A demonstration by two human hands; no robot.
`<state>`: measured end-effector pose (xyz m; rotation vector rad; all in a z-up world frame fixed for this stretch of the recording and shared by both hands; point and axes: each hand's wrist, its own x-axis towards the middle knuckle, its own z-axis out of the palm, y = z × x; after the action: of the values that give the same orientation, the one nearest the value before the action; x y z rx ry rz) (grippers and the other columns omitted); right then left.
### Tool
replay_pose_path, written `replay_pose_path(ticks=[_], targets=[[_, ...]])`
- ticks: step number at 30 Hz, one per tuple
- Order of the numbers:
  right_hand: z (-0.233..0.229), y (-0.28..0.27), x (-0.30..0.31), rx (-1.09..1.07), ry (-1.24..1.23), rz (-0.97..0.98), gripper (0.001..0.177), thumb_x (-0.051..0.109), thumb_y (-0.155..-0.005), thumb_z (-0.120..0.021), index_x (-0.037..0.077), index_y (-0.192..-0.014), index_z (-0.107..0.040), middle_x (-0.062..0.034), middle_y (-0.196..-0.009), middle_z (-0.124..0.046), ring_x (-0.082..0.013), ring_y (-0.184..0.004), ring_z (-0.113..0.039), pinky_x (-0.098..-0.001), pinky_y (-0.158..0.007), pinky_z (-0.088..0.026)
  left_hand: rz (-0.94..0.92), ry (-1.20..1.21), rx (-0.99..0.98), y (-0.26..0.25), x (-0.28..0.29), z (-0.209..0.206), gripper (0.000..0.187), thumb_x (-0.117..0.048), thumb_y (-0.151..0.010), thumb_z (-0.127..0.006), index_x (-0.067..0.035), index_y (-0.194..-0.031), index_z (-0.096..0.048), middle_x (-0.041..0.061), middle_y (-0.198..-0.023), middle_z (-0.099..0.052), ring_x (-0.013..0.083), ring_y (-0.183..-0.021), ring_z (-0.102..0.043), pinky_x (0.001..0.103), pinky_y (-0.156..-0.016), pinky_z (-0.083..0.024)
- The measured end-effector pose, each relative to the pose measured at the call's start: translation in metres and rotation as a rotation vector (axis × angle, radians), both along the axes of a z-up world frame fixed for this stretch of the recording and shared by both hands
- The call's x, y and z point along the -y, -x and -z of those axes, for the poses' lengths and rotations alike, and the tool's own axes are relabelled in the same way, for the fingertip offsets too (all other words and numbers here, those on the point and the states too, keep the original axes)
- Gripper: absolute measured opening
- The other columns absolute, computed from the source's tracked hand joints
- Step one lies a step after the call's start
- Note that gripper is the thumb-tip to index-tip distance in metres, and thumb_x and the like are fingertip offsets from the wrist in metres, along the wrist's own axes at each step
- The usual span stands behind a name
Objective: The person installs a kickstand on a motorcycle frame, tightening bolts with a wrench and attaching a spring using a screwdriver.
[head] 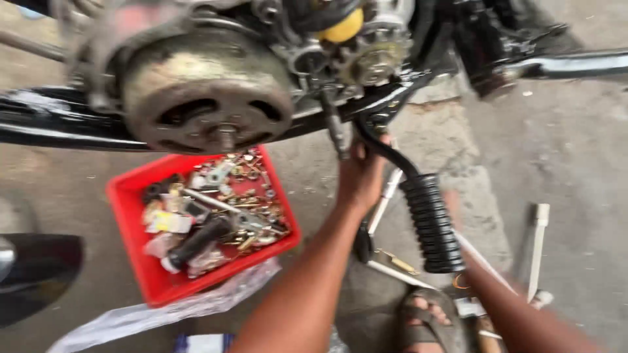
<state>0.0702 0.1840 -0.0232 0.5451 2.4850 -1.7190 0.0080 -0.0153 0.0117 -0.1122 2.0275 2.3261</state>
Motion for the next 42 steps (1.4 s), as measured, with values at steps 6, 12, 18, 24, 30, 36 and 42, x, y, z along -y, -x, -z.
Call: replay_pose_path(ticks=[6,12,18,24,30,36,42], targets=[[-0.155,0.089,-0.015,0.21,-1.316,-0.677,0.075,0.074,-0.096,-0.042,0.011,-0.066,-0.069,-0.0103,-0.059,-0.064,-0.0238,-0.05,-0.063,-0.0393,-0.051,-0.053,-0.043,0.119,0.09,-0.006,-0.006,-0.013,0.058,-0.056,-0.094,-0.058,-0.006,-0.122,-0.068,0.011,-0.103,-0.076,0.0203,-0.095,-0.071,0.039,-0.083,-0.053],[-0.157,0.093,-0.023,-0.006,-1.396,-0.797,0.077,0.078,-0.099,-0.037,0.014,-0.064,-0.062,-0.0071,-0.055,-0.057,-0.0232,-0.048,-0.061,-0.0391,-0.052,-0.049,-0.089,0.006,-0.006,-0.006,-0.016,-0.012,0.06,-0.057,-0.098,-0.057,-0.003,-0.119,-0.068,0.013,-0.101,-0.073,0.0206,-0.093,-0.066,0.037,-0.084,-0.051],[-0.076,0.046,-0.015,-0.083,-1.263,-0.555,0.073,0.077,-0.097,-0.047,0.012,-0.071,-0.068,-0.0122,-0.057,-0.059,-0.0329,-0.055,-0.061,-0.0458,-0.055,-0.048,-0.108,0.027,0.023,-0.003,-0.018,-0.009,0.06,-0.057,-0.096,-0.059,-0.003,-0.12,-0.068,0.01,-0.1,-0.073,0.0201,-0.092,-0.067,0.035,-0.084,-0.05],[0.003,-0.046,0.102,-0.236,-0.246,-0.047,0.062,0.048,-0.119,-0.036,-0.006,-0.143,-0.054,-0.0261,-0.144,-0.059,-0.0339,-0.135,-0.052,-0.0431,-0.109,-0.038,-0.041,0.009,0.218,-0.005,-0.014,-0.011,0.063,-0.057,-0.093,-0.06,-0.003,-0.124,-0.067,0.017,-0.096,-0.068,0.0251,-0.087,-0.063,0.041,-0.076,-0.052],[0.096,-0.034,0.021,-0.263,0.076,-0.046,0.06,0.045,-0.107,-0.035,-0.006,-0.136,-0.048,-0.0251,-0.13,-0.054,-0.0314,-0.117,-0.052,-0.0378,-0.096,-0.043,-0.091,0.084,-0.19,-0.01,-0.006,-0.003,0.062,-0.051,-0.1,-0.063,0.0,-0.137,-0.059,0.013,-0.123,-0.068,0.0214,-0.115,-0.062,0.035,-0.095,-0.047],[-0.032,0.023,-0.013,-0.069,-0.605,-0.169,0.053,0.056,-0.103,-0.059,0.006,-0.106,-0.076,-0.0169,-0.071,-0.068,-0.0302,-0.064,-0.067,-0.0456,-0.062,-0.054,-0.042,0.109,0.059,-0.004,-0.008,0.003,0.052,-0.05,-0.101,-0.058,0.001,-0.112,-0.066,0.009,-0.08,-0.065,0.0187,-0.075,-0.057,0.037,-0.072,-0.049],[-0.133,0.068,-0.004,0.165,-1.078,-0.635,0.073,0.072,-0.097,-0.048,0.009,-0.069,-0.071,-0.0127,-0.053,-0.065,-0.0268,-0.049,-0.065,-0.0426,-0.056,-0.052,-0.107,-0.061,-0.013,-0.006,-0.015,-0.006,0.062,-0.06,-0.097,-0.056,-0.002,-0.114,-0.065,0.003,-0.079,-0.062,0.0134,-0.074,-0.054,0.034,-0.068,-0.045]])
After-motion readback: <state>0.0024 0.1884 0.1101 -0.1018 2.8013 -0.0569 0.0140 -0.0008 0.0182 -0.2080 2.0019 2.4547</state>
